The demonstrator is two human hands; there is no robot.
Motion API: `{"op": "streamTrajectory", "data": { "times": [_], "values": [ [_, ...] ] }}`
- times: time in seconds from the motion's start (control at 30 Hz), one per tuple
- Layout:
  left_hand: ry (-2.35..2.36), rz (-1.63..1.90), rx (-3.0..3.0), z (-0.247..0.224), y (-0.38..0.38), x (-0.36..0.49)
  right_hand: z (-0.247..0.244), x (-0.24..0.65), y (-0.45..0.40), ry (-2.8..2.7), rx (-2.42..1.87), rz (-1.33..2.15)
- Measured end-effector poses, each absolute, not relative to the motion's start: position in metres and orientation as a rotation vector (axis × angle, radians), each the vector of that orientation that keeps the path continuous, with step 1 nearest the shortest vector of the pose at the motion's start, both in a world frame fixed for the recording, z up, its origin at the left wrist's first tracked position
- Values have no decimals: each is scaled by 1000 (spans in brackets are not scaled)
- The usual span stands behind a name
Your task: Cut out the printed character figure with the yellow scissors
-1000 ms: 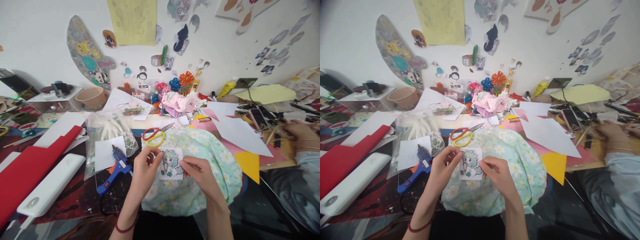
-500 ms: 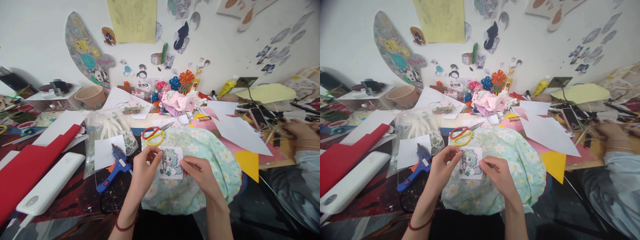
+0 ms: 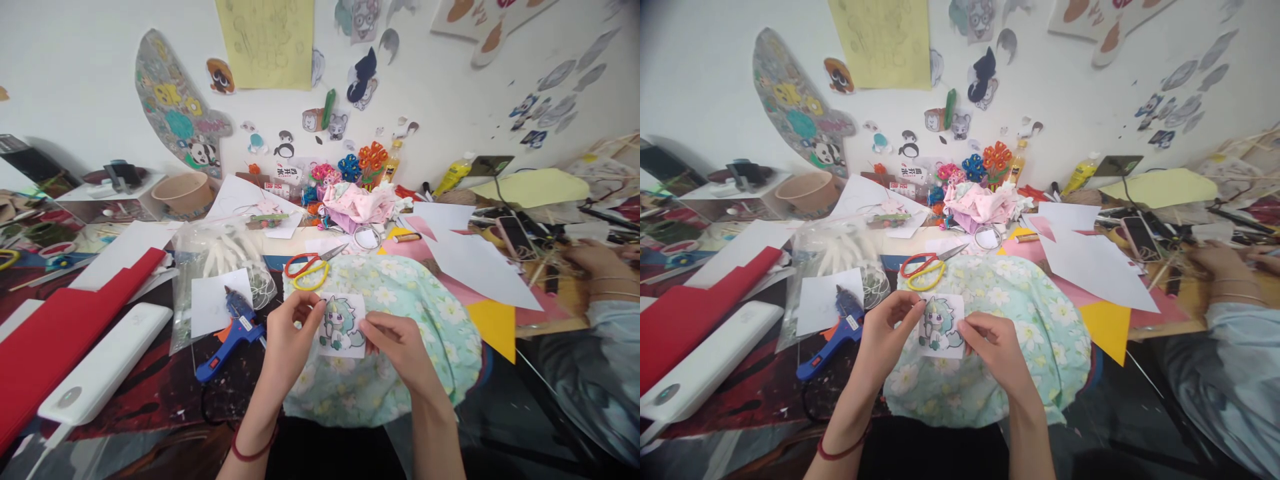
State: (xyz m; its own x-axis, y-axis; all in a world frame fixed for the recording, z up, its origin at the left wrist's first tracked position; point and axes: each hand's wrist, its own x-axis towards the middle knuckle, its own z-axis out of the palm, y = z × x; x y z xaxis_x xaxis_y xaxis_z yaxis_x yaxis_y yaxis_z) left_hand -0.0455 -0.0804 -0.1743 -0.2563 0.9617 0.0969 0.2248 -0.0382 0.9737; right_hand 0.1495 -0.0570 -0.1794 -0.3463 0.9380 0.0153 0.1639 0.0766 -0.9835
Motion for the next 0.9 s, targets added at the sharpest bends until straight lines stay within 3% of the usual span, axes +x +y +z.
{"op": "streamTrajectory", "data": {
  "times": [0.9],
  "values": [
    [1552, 1373, 1324, -176, -81, -43, -190, 154, -58, -1574, -1105, 1395]
  ]
}}
